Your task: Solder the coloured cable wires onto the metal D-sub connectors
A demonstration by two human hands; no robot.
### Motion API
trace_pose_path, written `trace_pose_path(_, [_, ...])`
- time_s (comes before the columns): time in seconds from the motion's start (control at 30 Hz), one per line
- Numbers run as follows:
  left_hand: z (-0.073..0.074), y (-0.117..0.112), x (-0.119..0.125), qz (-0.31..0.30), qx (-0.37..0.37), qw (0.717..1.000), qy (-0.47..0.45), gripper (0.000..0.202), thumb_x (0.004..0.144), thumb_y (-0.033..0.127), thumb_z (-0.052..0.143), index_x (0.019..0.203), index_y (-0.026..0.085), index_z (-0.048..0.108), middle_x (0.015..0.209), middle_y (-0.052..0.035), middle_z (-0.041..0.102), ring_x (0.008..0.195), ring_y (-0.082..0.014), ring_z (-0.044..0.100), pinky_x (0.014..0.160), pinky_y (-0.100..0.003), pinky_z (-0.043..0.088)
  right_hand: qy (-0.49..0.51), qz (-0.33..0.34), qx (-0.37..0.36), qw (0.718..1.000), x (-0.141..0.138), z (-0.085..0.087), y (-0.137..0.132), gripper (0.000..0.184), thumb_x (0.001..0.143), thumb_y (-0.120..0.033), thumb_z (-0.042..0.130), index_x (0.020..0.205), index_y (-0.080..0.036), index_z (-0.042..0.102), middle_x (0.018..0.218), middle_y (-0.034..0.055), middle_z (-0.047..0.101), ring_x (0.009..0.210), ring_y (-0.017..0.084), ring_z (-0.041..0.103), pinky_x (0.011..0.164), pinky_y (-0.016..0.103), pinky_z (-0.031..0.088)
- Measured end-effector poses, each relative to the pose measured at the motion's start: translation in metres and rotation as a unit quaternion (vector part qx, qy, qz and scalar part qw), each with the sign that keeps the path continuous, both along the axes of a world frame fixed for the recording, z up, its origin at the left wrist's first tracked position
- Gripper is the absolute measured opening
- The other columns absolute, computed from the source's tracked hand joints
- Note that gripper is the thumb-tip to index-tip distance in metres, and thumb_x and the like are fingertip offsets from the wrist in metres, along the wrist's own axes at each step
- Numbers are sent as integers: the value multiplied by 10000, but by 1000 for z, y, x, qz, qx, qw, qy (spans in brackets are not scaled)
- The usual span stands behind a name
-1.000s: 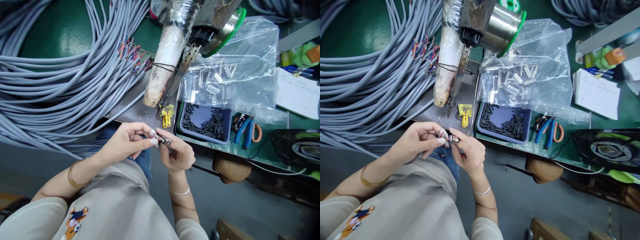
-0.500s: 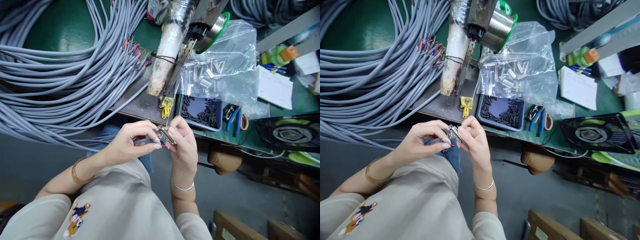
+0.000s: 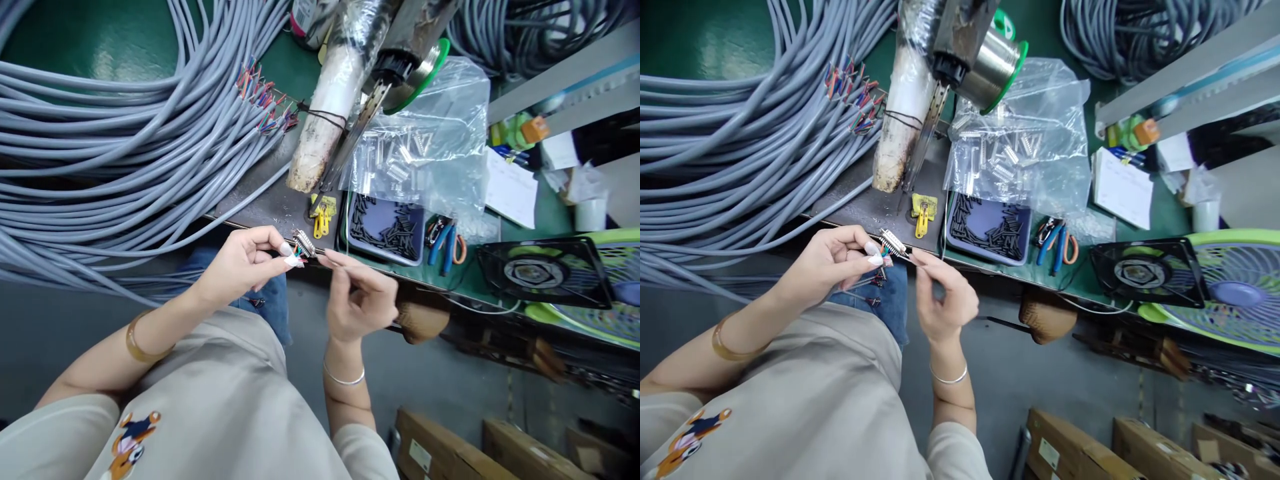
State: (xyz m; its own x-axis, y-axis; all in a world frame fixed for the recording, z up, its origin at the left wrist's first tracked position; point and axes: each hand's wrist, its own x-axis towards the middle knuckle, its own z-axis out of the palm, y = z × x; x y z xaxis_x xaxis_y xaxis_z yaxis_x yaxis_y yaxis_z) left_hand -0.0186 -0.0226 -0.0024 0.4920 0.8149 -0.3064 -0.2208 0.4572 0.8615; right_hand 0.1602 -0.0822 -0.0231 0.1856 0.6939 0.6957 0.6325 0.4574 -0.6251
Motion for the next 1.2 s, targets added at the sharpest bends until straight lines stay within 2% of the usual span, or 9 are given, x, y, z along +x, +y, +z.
trace_pose_path(0.1, [-4, 4, 2, -12, -18, 999, -24, 328, 705, 304, 892, 750, 167, 598, 512, 79, 529, 337, -13, 363, 329, -145, 258, -20, 48, -24, 998, 1, -12, 5, 149, 910, -122, 676, 995, -219, 602, 1146, 81, 786, 978, 205, 792, 788, 349, 687])
trace_pose_path(0.17, [-5, 6, 4, 7, -6, 1000, -16, 308, 718, 301, 882, 758, 165, 609, 565, 61, 570, 343, -12, 388, 324, -145, 275, -25, 45, -39, 998, -1, -15, 9, 110, 926, -138, 655, 967, -223, 599, 1135, 79, 786, 1004, 203, 785, 808, 357, 683])
trace_pose_path(0.33, [-4, 13, 11, 91, 67, 992, 47, 232, 737, 234, 834, 749, 157, 615, 664, 29, 636, 360, -9, 433, 335, -143, 327, -79, -4, -14, 997, -9, -13, 18, 155, 903, -100, 666, 935, -235, 596, 1079, 61, 802, 924, 176, 791, 776, 308, 673])
trace_pose_path(0.53, [2, 19, 20, 141, 115, 981, 65, 208, 734, 193, 794, 732, 149, 590, 837, -26, 719, 459, -9, 477, 374, -131, 351, -66, 13, -4, 998, -8, -8, 31, 174, 892, -77, 647, 900, -235, 574, 1122, 73, 799, 952, 177, 788, 780, 294, 669])
trace_pose_path(0.73, [3, 25, 25, 152, 135, 977, 65, 170, 735, 154, 759, 725, 147, 590, 816, -13, 714, 485, -7, 476, 403, -124, 352, -44, 19, -28, 998, -5, -6, 37, 154, 915, -109, 628, 889, -245, 559, 1132, 64, 790, 972, 203, 788, 783, 348, 682])
trace_pose_path(0.97, [6, 29, 26, 162, 145, 972, 89, 160, 732, 157, 759, 729, 153, 599, 821, -19, 721, 548, -32, 541, 453, -125, 387, -16, 39, -32, 999, -5, -3, 42, 162, 906, -94, 645, 909, -239, 573, 1155, 71, 782, 1009, 202, 779, 804, 343, 691])
trace_pose_path(1.2, [11, 30, 26, 174, 165, 966, 98, 171, 740, 199, 765, 718, 164, 600, 791, -22, 712, 616, -70, 604, 514, -154, 455, -45, 23, -29, 998, -5, 6, 43, 169, 886, -94, 679, 912, -242, 601, 1135, 57, 788, 975, 207, 785, 794, 353, 695])
